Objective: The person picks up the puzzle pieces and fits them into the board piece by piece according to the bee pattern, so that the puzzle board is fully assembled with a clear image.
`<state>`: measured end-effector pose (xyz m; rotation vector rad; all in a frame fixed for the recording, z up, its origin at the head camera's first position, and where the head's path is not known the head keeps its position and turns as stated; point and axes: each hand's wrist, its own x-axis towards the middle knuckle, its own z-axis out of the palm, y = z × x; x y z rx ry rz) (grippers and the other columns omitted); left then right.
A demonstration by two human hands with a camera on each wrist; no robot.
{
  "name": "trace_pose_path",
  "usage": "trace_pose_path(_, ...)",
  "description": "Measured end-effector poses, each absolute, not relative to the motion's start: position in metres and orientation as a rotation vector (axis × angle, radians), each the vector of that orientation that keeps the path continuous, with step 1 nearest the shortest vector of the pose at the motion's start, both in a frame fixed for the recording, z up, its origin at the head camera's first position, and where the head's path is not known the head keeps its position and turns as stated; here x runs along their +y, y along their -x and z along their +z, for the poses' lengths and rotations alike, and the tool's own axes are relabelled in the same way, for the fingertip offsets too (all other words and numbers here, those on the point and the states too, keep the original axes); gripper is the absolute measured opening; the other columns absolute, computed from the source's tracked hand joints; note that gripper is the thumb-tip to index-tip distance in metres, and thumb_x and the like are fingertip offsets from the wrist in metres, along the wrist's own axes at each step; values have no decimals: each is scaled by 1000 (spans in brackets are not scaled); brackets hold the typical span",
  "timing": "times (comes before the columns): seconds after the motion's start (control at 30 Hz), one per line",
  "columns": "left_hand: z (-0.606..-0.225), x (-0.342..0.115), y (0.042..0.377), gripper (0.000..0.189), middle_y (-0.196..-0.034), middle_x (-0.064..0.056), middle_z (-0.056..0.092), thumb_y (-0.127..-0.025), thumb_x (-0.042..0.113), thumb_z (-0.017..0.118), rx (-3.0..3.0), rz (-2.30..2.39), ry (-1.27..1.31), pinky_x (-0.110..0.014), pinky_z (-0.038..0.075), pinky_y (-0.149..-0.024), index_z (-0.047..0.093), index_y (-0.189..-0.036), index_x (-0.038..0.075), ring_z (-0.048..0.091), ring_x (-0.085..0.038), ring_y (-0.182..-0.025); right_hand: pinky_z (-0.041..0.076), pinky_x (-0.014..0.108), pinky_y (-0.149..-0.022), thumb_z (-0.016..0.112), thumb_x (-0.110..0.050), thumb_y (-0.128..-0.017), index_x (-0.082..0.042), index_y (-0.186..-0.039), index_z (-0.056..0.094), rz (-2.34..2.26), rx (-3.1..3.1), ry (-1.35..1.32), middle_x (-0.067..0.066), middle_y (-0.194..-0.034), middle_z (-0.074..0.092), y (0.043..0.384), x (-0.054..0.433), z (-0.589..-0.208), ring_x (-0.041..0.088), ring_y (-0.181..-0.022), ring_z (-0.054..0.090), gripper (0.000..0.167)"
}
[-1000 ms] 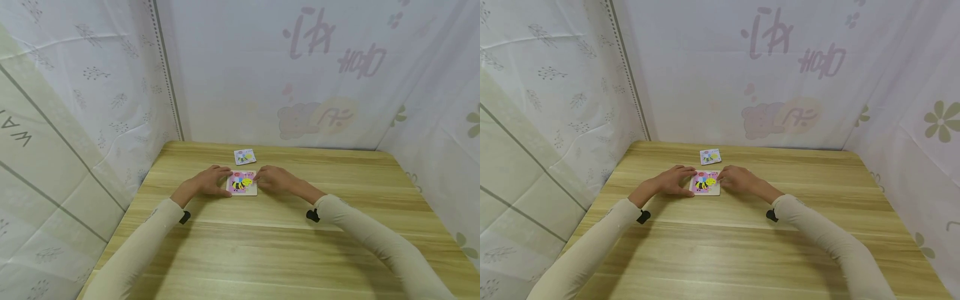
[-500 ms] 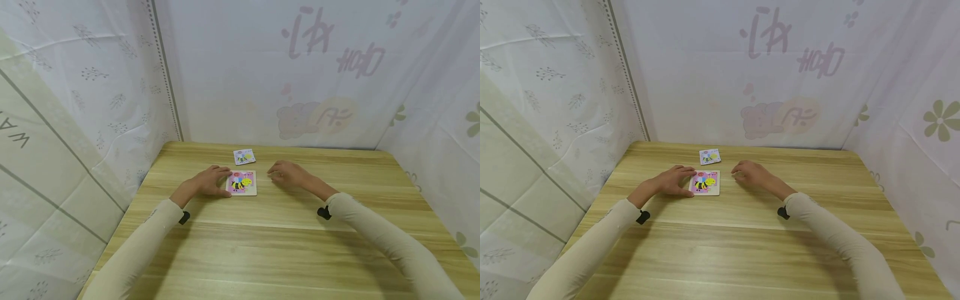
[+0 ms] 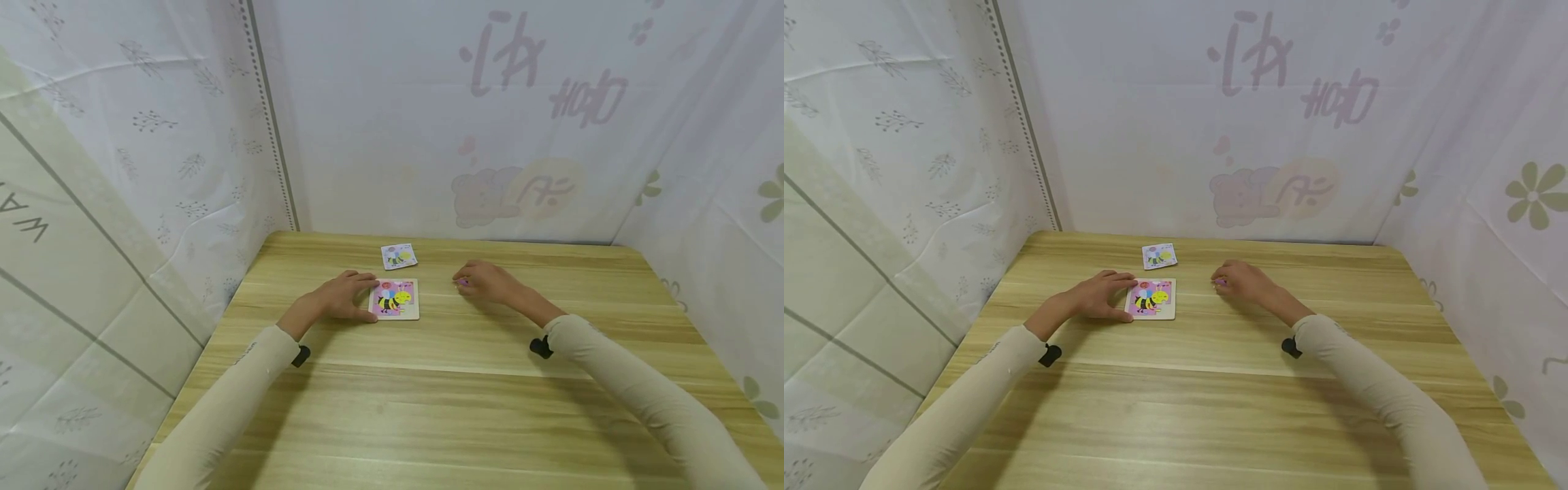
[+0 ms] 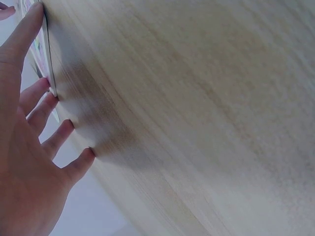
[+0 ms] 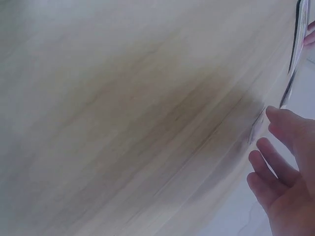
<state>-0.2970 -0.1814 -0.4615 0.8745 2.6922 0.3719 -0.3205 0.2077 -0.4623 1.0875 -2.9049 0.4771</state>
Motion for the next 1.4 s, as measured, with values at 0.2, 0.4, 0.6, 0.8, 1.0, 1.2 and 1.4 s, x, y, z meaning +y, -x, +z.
trace_pose_path(0.2, -461, -181, 296, 93, -167, -6, 35, -87, 63, 76, 2696, 377, -878, -62, 28, -120, 42, -161, 16, 24, -39, -155, 57, 41, -80, 77, -17, -96, -7, -119, 78, 477, -2941, -1051, 11, -113, 71, 320, 213, -464, 22, -96, 65, 25)
trace_pose_path(0.4, -461, -181, 295, 93, -167, -7, 36, -87, 62, 76, 2702, 375, -886, -61, 28, -121, 42, -160, 15, 24, -38, -155, 56, 40, -78, 76, -10, -96, -4, -117, 78, 542, -2887, -1136, 13, -109, 71, 320, 213, -466, 24, -95, 65, 23)
trace_pose_path(0.6, -461, -182, 295, 94, -167, -6, 35, -87, 63, 75, 2698, 370, -889, -61, 28, -121, 42, -161, 15, 24, -38, -155, 56, 39, -76, 74, -7, -96, -3, -117, 78, 554, -2866, -1171, 13, -105, 71, 319, 210, -468, 27, -94, 65, 21)
trace_pose_path(0.8, -461, -183, 295, 94, -167, -7, 35, -87, 64, 75, 2698, 368, -898, -62, 29, -120, 41, -161, 15, 24, -39, -155, 57, 40, -78, 72, -7, -98, -1, -118, 77, 584, -2880, -1183, 15, -107, 71, 315, 205, -465, 29, -94, 66, 22)
trace_pose_path(1.0, -461, -183, 295, 94, -167, -7, 35, -87, 64, 75, 2701, 363, -900, -61, 29, -120, 41, -161, 15, 25, -38, -154, 57, 42, -81, 72, -10, -99, -4, -120, 77, 549, -2901, -1180, 14, -111, 70, 313, 198, -464, 28, -98, 66, 23)
trace_pose_path(1.2, -462, -183, 296, 95, -167, -7, 35, -87, 64, 74, 2698, 354, -908, -60, 28, -121, 41, -161, 15, 25, -39, -154, 57, 40, -81, 72, -12, -99, -6, -120, 78, 536, -2916, -1176, 12, -112, 71, 313, 192, -466, 25, -99, 65, 22)
trace_pose_path(1.4, -462, -182, 297, 95, -168, -7, 34, -87, 64, 74, 2694, 354, -899, -61, 27, -121, 40, -161, 16, 24, -38, -155, 56, 37, -81, 73, -14, -99, -8, -119, 78, 546, -2907, -1196, 10, -111, 71, 312, 186, -469, 22, -98, 65, 22)
